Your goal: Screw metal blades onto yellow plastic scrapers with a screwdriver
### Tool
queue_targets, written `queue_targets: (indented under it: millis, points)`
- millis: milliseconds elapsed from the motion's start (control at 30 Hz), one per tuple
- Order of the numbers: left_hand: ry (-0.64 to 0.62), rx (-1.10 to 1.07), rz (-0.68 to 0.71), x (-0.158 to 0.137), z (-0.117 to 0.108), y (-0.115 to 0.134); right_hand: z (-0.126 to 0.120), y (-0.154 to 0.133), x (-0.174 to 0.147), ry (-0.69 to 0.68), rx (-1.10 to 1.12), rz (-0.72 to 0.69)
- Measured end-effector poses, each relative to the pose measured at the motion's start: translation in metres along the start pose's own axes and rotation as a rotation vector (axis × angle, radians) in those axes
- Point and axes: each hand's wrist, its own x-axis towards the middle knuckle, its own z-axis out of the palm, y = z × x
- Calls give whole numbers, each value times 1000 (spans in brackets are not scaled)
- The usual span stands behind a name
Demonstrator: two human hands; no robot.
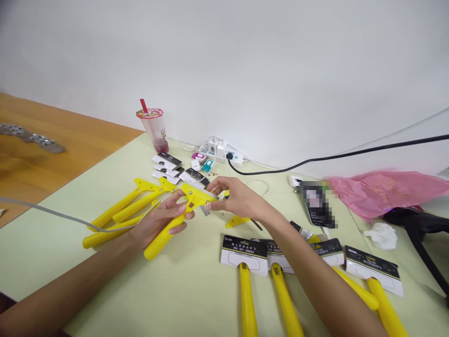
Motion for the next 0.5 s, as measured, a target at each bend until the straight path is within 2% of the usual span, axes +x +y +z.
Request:
queue_targets:
  millis: [133, 333, 433, 500]
  points:
    - [-19, 50, -20, -2, 2, 1, -4, 1, 0, -110, 62, -18]
    - [-22, 34, -58, -1, 2, -1, -4, 11, 3, -142, 64, -19]
    - [23, -47, -51, 1, 1, 0, -6, 7, 1, -76, -10, -38]
    - [75, -114, -40, 2, 2, 1, -11, -2, -4, 61, -78, -56]
